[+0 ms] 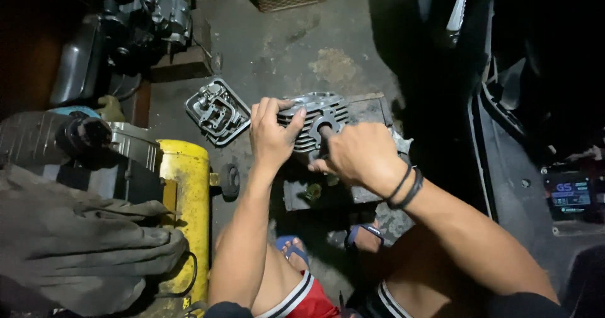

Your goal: Manually lapping engine valves by rotating the valve stem within the cylinder head to ensure a proper seal.

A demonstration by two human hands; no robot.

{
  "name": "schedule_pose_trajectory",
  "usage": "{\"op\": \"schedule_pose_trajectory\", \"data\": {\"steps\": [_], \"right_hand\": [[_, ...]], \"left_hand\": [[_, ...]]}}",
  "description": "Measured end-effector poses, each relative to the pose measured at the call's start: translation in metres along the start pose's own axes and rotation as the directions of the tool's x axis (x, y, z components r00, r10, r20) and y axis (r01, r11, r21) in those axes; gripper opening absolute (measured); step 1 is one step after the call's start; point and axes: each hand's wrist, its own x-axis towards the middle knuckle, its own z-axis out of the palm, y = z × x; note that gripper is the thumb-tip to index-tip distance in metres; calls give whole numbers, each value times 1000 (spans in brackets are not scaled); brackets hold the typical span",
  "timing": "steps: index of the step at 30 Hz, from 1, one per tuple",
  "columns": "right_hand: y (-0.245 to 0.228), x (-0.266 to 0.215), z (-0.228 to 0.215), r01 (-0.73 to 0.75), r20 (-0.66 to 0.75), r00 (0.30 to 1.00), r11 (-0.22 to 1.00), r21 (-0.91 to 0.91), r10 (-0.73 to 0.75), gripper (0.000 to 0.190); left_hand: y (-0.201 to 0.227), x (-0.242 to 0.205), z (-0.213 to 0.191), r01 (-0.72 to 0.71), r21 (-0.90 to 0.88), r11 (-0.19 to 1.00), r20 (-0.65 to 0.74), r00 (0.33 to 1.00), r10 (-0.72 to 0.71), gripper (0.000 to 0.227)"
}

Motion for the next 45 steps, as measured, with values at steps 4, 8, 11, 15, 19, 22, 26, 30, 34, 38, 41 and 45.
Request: {"op": "schedule_pose_trajectory", "data": {"steps": [4, 8, 11, 15, 19, 22, 26, 30, 34, 38, 41, 45], "right_hand": [[-1, 15, 5, -7, -64, 998, 1000, 23, 9, 68], [-4, 2, -1, -11, -36, 999, 998, -62, 9, 73], [-2, 10, 0, -13, -12, 1000, 999, -32, 13, 79], [0, 1, -6, -21, 9, 1000, 1000, 8, 21, 74], [-3, 6, 0, -24, 16, 1000, 994, -106, 26, 78], [-4, 19, 3, 0, -20, 1000, 1000, -20, 0, 87], [-4, -1, -6, -17, -12, 1000, 997, -81, 16, 77], [-2, 23, 4, -48, -12, 999, 997, -56, 47, 88], [-2, 15, 6, -35, -17, 999, 991, -131, 33, 80], [1, 12, -2, -49, 21, 998, 991, -123, 52, 79], [2, 13, 1, -49, -21, 999, 994, -96, 47, 76], [-1, -11, -8, -20, 6, 1000, 993, -112, 21, 64]], "left_hand": [[-4, 2, 3, 7, 1, 1000, -4, 1000, -7, 42], [-5, 3, -2, 3, -22, 1000, 23, 1000, -2, 41], [0, 1, -2, 11, -22, 1000, 13, 1000, -11, 42], [-2, 1, 0, -16, 6, 1000, -12, 1000, 16, 41], [-2, 1, 4, -33, 13, 999, -34, 999, 34, 42], [-1, 3, 3, -49, 13, 999, -41, 998, 49, 43], [-5, 3, -1, -42, -23, 999, -6, 999, 42, 42], [-11, 4, 6, -47, -29, 998, -27, 999, 47, 42], [-4, 3, 0, -38, -25, 999, -18, 999, 38, 43], [-7, 3, 2, -24, -36, 999, -7, 1000, 23, 44], [-6, 3, 1, -29, -24, 999, 2, 1000, 29, 45], [-5, 4, -2, -29, -6, 1000, 22, 999, 29, 42]]}}
